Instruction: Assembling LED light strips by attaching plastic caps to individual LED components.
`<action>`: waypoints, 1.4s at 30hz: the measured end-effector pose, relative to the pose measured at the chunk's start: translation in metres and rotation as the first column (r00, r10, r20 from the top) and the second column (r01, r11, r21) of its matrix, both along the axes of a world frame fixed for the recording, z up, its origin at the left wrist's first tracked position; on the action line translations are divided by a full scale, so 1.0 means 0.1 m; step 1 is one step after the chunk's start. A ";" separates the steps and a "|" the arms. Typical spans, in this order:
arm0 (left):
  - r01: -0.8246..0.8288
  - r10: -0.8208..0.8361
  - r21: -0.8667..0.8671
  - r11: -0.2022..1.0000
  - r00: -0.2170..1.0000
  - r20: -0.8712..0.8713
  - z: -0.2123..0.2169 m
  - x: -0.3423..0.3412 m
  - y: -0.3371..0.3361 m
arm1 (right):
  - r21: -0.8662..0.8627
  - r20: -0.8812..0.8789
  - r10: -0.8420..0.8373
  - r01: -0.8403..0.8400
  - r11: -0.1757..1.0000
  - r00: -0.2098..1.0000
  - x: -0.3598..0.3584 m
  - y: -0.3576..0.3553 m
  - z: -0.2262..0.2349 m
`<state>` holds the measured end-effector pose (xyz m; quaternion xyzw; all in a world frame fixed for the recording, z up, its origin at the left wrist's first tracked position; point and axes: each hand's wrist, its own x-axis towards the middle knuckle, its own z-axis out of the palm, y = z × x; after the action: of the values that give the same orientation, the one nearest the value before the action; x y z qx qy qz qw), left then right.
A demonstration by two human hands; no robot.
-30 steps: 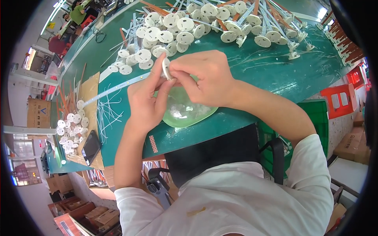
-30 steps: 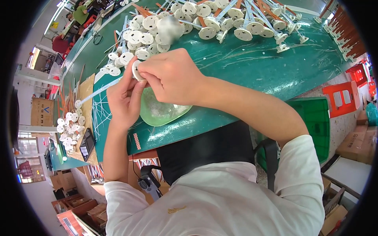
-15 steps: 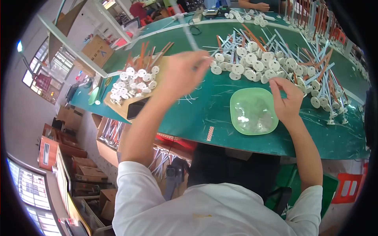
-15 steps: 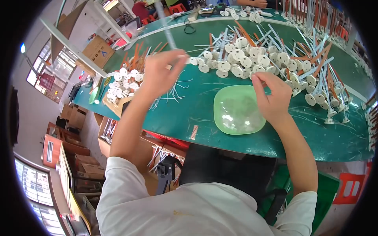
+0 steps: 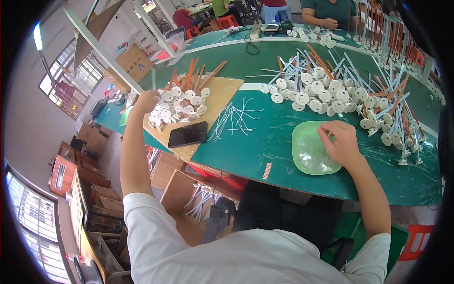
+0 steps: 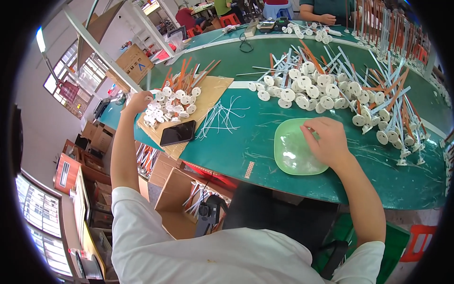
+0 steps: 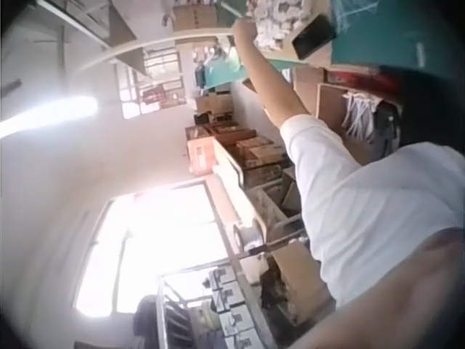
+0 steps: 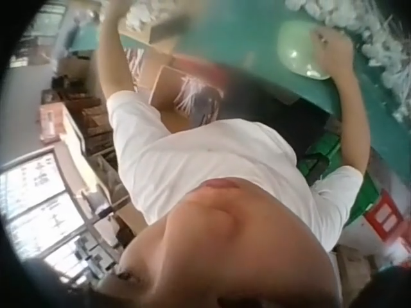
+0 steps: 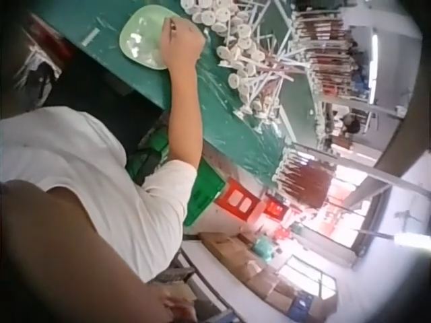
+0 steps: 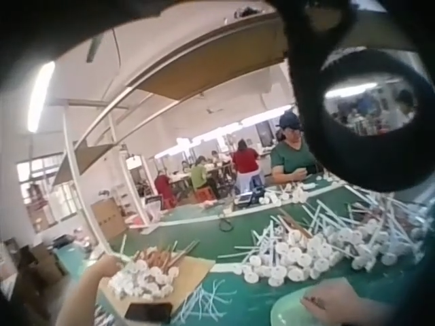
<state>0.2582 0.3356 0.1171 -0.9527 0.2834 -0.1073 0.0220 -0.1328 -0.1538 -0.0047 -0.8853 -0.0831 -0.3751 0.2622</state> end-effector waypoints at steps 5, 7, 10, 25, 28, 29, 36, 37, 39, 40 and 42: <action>-0.156 0.156 0.008 0.988 0.977 -0.145 -0.10 0.07 -0.14 | 0.050 -0.071 -0.001 0.004 0.999 0.997 0.00 -0.02 -0.04; -0.105 0.105 0.007 0.994 0.993 -0.056 -0.15 0.08 -0.12 | 0.060 -0.084 0.008 -0.003 0.998 0.996 0.01 -0.02 -0.03; -0.095 0.093 -0.031 0.995 0.993 -0.074 -0.20 0.12 -0.13 | 0.012 -0.094 0.003 -0.001 1.000 0.996 -0.01 -0.03 -0.03; 0.199 -0.111 -0.186 0.962 0.910 0.398 -0.27 -0.90 -2.21 | -0.018 -0.006 0.005 -0.005 1.000 1.000 -0.01 -0.01 -0.01; 0.449 -0.350 -0.300 0.842 0.876 0.332 -0.52 -1.14 -2.83 | -0.055 -0.004 0.014 -0.014 0.998 1.000 -0.01 -0.04 -0.01; 0.443 -0.370 -0.350 0.825 0.893 0.257 -0.60 -1.18 -3.01 | -0.069 0.005 0.029 -0.029 0.997 1.000 0.01 -0.05 -0.03; 0.428 -0.482 -0.348 0.834 0.873 -0.080 -0.75 -1.26 -4.05 | -0.095 0.003 0.018 -0.018 0.995 1.000 0.00 -0.03 -0.03; 0.470 -0.520 -0.358 0.807 0.852 -0.053 -0.80 -1.26 -4.13 | -0.090 0.000 0.021 -0.021 0.996 1.000 0.00 -0.03 -0.04; 0.492 -0.553 -0.358 0.793 0.829 -0.085 -0.83 -1.24 -4.24 | -0.086 -0.001 0.019 -0.019 0.996 1.000 0.00 -0.04 -0.04; 0.509 -0.578 -0.357 0.783 0.807 -0.119 -0.84 -1.23 -4.28 | -0.088 -0.012 0.023 -0.024 0.996 1.000 0.00 -0.05 -0.04; 0.509 -0.592 -0.390 0.767 0.795 -0.128 -0.86 -1.23 -4.34 | -0.088 -0.019 0.019 -0.021 0.996 1.000 0.00 -0.07 -0.04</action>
<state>0.1353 -0.0984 0.0312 -0.8211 0.5300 -0.0378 -0.2085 -0.1328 -0.1608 -0.0086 -0.8984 -0.1060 -0.3605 0.2273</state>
